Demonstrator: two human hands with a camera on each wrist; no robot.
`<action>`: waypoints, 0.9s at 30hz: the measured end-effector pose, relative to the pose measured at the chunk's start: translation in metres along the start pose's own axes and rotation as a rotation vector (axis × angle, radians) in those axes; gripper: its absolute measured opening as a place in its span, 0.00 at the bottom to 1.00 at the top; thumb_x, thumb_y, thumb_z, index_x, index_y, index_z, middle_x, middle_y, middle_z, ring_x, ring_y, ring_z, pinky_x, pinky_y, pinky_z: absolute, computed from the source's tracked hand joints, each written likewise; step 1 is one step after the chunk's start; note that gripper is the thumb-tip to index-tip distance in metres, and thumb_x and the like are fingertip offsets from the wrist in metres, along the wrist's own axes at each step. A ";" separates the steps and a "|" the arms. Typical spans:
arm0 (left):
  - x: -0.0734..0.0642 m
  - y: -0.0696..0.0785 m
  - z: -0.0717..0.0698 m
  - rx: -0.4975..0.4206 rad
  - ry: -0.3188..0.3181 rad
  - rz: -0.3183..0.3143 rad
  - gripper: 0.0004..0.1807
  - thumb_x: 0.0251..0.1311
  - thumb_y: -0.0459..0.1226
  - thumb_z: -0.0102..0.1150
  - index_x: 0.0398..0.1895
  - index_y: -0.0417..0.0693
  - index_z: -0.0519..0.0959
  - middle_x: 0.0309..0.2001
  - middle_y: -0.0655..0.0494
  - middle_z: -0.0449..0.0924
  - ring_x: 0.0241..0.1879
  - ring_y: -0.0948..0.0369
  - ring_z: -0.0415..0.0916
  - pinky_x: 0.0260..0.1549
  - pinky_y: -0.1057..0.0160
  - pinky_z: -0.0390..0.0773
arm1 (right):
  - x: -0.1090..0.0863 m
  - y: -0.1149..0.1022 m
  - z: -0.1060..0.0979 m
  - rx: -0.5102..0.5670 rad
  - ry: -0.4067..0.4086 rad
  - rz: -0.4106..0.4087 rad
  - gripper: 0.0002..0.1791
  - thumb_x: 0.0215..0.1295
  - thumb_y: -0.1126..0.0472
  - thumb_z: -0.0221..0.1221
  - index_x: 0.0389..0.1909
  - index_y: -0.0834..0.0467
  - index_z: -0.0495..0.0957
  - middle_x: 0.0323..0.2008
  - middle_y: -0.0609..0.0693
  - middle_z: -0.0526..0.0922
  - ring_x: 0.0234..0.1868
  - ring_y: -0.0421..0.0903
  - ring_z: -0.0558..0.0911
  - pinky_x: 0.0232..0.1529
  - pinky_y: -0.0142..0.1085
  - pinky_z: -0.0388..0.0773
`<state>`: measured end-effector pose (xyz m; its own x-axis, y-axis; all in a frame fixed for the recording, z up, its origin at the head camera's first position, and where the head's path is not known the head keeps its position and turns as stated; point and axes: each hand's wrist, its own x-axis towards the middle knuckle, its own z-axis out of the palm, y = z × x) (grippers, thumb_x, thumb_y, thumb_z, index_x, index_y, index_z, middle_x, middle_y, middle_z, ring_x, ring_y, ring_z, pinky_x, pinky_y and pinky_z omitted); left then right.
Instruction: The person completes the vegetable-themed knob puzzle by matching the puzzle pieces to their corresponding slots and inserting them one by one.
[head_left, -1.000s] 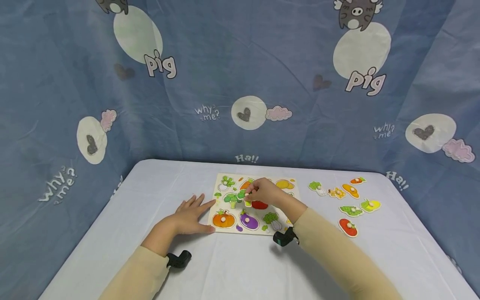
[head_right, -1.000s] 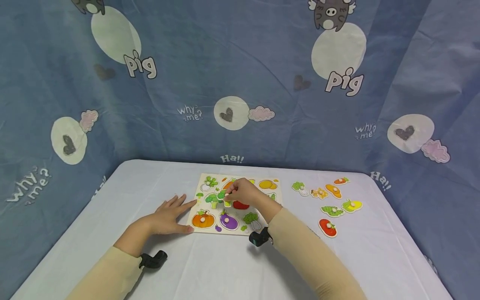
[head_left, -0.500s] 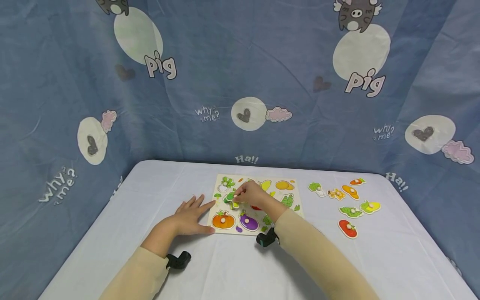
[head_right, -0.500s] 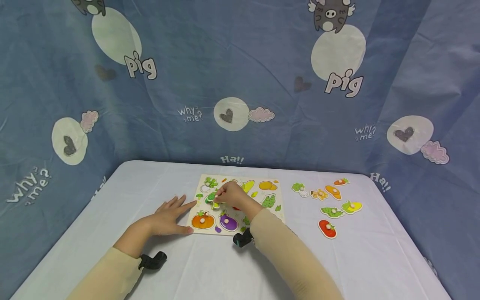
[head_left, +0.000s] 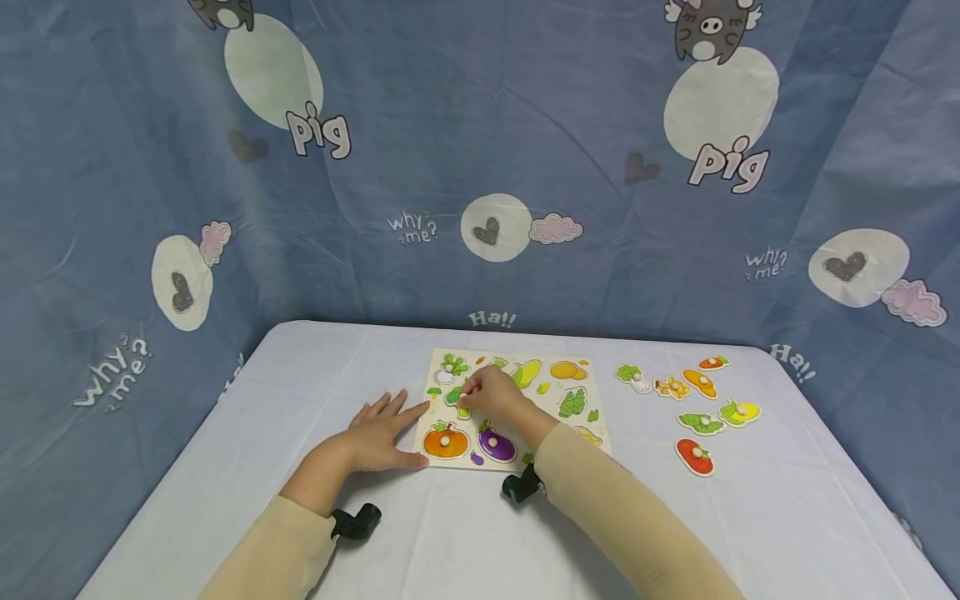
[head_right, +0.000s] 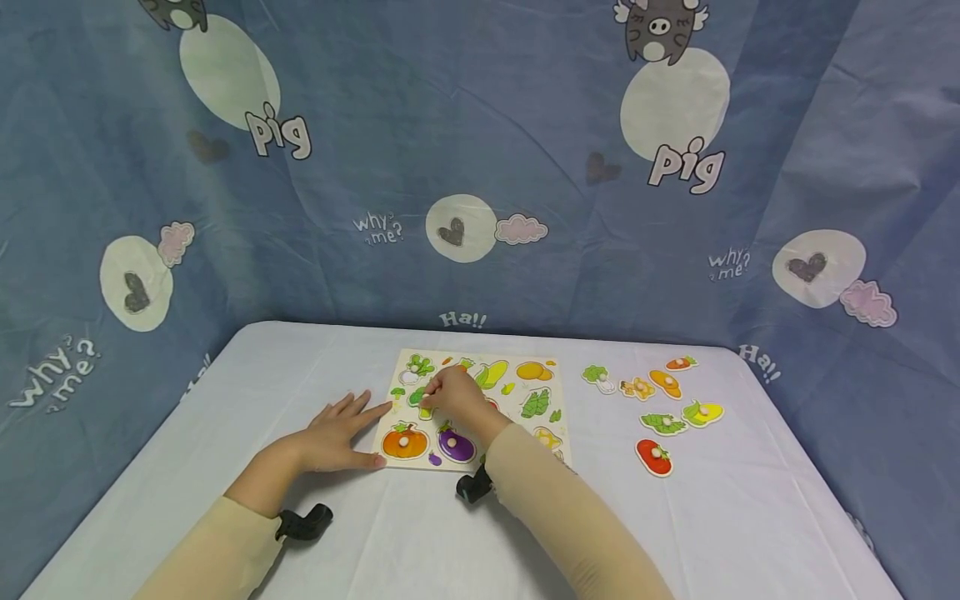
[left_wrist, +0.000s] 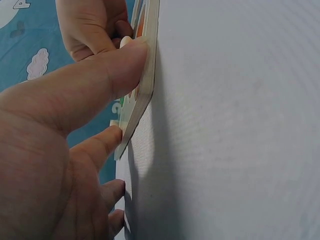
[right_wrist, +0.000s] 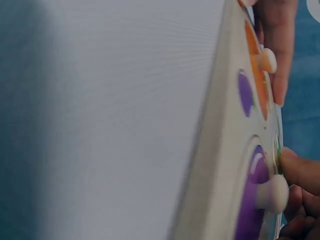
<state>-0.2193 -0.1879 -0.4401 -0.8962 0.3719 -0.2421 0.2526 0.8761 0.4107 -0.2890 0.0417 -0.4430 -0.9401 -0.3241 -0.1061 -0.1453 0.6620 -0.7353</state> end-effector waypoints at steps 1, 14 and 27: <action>0.000 0.001 0.000 0.002 0.000 -0.002 0.55 0.50 0.67 0.65 0.79 0.55 0.58 0.79 0.37 0.44 0.77 0.35 0.36 0.72 0.34 0.37 | 0.000 0.000 0.001 0.005 0.001 0.001 0.06 0.62 0.60 0.70 0.29 0.56 0.83 0.21 0.45 0.74 0.24 0.41 0.69 0.26 0.30 0.66; 0.005 -0.006 0.006 0.013 0.021 0.007 0.56 0.48 0.69 0.64 0.79 0.57 0.58 0.79 0.39 0.43 0.77 0.37 0.35 0.72 0.34 0.36 | 0.000 0.006 0.002 0.022 0.011 0.027 0.05 0.60 0.59 0.71 0.31 0.54 0.83 0.25 0.47 0.75 0.28 0.42 0.71 0.31 0.32 0.69; -0.001 0.001 0.001 0.023 0.011 -0.003 0.54 0.51 0.65 0.66 0.79 0.56 0.59 0.79 0.37 0.45 0.76 0.35 0.37 0.72 0.34 0.39 | -0.015 0.014 -0.024 0.106 -0.023 0.027 0.05 0.64 0.63 0.68 0.38 0.58 0.83 0.30 0.49 0.76 0.28 0.42 0.70 0.30 0.32 0.69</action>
<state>-0.2177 -0.1869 -0.4399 -0.9008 0.3663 -0.2331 0.2587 0.8840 0.3895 -0.2842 0.0724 -0.4359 -0.9358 -0.3230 -0.1415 -0.0848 0.5957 -0.7987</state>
